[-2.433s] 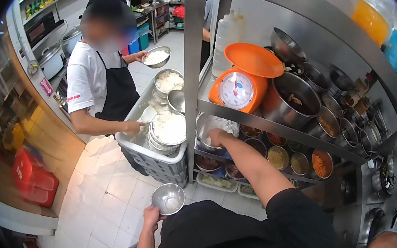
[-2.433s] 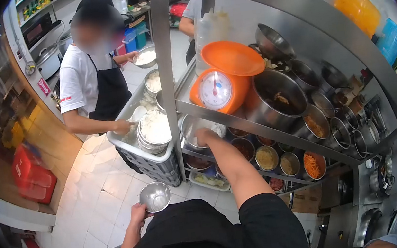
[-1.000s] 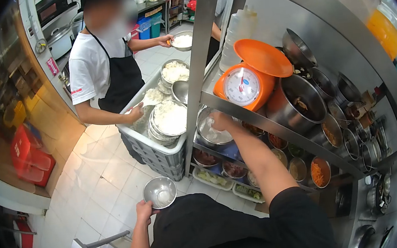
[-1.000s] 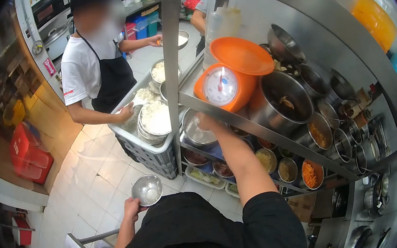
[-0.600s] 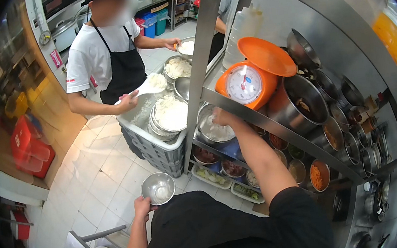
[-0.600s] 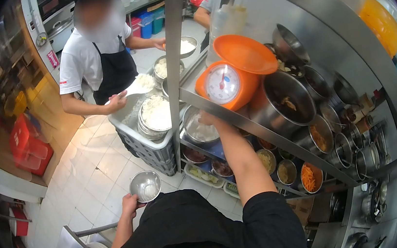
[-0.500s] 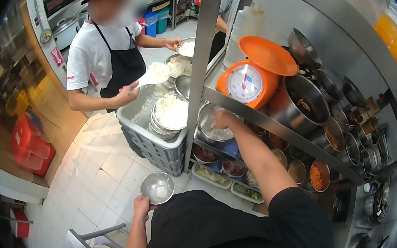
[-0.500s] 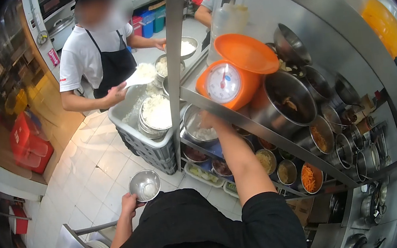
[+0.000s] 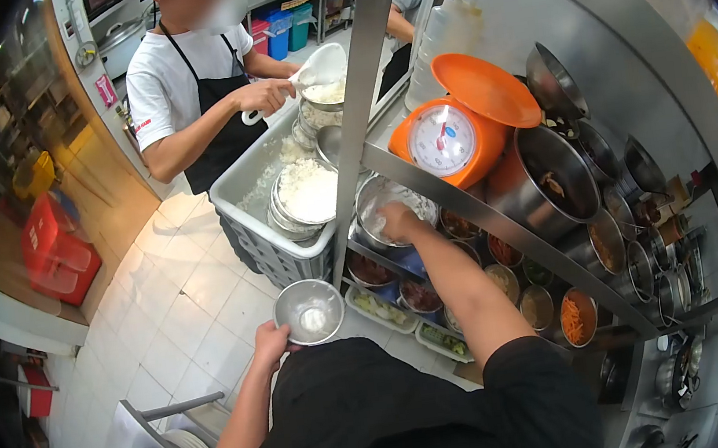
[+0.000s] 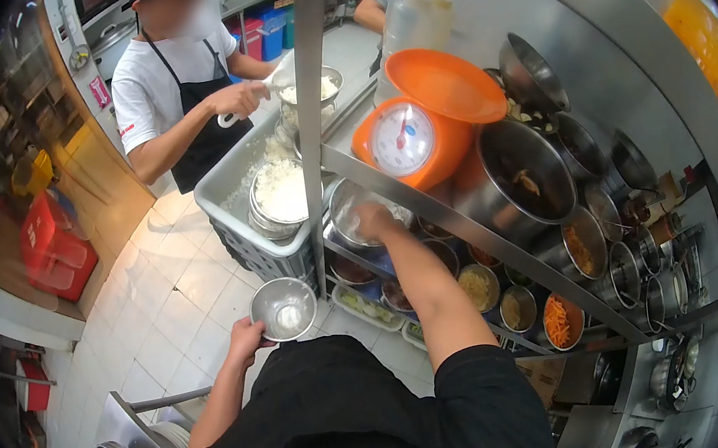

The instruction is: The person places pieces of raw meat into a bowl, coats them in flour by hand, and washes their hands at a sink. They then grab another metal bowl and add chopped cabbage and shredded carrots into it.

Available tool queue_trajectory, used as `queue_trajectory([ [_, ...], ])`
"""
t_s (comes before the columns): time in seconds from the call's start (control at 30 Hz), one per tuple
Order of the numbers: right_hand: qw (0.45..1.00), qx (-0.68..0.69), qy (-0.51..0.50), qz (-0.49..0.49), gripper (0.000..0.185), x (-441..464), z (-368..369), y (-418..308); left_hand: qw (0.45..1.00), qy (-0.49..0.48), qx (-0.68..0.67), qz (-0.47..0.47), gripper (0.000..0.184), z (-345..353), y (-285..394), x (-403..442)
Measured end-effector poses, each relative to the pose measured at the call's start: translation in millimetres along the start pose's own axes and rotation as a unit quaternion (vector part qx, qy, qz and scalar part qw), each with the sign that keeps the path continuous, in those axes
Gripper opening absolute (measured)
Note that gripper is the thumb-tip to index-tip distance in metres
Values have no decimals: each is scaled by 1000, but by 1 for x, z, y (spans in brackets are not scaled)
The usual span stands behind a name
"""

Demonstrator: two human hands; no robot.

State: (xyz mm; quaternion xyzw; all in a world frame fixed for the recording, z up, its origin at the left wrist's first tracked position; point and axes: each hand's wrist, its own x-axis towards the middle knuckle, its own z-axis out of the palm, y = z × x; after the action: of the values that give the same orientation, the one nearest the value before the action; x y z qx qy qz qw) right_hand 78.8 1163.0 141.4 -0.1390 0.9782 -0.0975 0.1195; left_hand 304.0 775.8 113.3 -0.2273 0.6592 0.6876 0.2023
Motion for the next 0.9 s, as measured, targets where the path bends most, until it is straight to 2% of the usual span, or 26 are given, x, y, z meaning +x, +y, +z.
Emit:
queue_trajectory([
  [0.03,1000,0,0,-1,71,-1,-3,4,1000,1,-1,0,25,12,12,-1],
  [0.07,985,157,38,67,68,-5,-9,7,1000,-17,25,8,25,25,24,-2],
  [0.1,939,308,73,134,64,-8,-16,7,998,-34,50,15,24,36,33,-2],
  [0.13,903,376,63,197,59,-15,-34,-1,997,-50,54,19,24,46,38,1],
  [0.27,897,391,27,205,48,-33,-62,4,994,-80,72,22,24,83,60,5],
  [0.33,728,660,60,177,37,-52,-63,-23,993,-85,76,23,24,96,59,11],
  [0.37,732,657,46,176,37,-57,-51,-33,992,-90,76,36,22,100,58,13],
  [0.43,738,666,91,65,33,-69,-27,-60,994,-79,61,42,21,103,59,13],
  [0.57,866,490,-99,-19,38,-94,-9,-131,997,-51,37,40,18,85,63,1],
  [0.63,902,420,-86,-49,40,-80,16,-147,997,-27,34,70,19,62,56,-1],
  [0.67,901,418,-100,-60,40,-77,9,-166,997,-5,47,67,19,47,50,-1],
  [0.7,925,359,-100,-78,44,-75,-1,-183,997,10,39,62,19,33,44,0],
  [0.73,944,299,-96,-98,49,-71,-9,-203,998,19,8,60,19,18,36,3],
  [0.77,942,297,-105,-110,49,-65,-8,-225,998,27,-22,60,20,2,34,3],
  [0.83,973,86,-83,-198,61,-53,5,-273,995,62,-35,74,20,-27,34,5],
  [0.87,968,-12,-114,-224,69,-41,19,-301,992,83,-41,89,20,-45,32,6],
  [0.9,960,-6,-106,-260,66,-25,41,-324,990,95,-47,88,20,-67,29,6],
])
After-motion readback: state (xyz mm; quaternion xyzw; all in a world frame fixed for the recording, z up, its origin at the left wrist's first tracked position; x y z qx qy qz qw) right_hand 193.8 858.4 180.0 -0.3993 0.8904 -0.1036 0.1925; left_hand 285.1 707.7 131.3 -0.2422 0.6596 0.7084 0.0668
